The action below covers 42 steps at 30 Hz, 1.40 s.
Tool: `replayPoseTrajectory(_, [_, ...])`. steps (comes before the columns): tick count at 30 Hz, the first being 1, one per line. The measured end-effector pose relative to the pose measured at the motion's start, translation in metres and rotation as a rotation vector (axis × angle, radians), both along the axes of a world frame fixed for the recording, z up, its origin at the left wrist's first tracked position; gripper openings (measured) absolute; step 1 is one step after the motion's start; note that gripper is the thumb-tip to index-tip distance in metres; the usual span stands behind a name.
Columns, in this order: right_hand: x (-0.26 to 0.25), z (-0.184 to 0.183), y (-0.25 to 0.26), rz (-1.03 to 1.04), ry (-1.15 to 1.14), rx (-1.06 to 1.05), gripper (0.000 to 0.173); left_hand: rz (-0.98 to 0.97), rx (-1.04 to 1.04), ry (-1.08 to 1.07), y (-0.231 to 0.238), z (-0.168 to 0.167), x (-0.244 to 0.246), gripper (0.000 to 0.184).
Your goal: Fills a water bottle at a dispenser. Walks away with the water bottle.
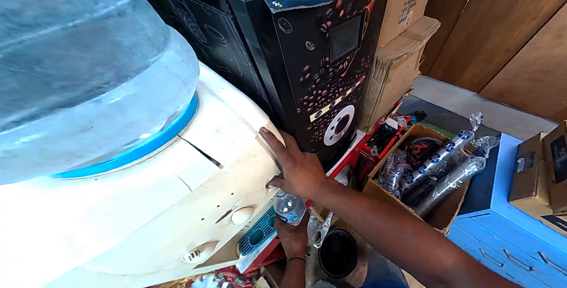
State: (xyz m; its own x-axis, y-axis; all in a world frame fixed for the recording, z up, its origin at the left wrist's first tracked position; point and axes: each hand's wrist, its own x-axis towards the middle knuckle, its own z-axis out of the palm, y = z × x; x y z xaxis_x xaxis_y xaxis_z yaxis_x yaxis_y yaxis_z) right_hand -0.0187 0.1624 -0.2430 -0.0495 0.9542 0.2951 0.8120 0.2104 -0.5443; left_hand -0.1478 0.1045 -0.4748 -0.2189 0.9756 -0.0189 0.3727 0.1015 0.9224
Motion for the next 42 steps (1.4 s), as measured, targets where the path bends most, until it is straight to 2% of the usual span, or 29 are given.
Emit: replayPoseTrajectory(42, [-0.0002, -0.001, 0.0004, -0.001, 0.004, -0.006, 0.116, 0.008, 0.0, 0.017, -0.001, 0.0002, 0.0005, 0.113])
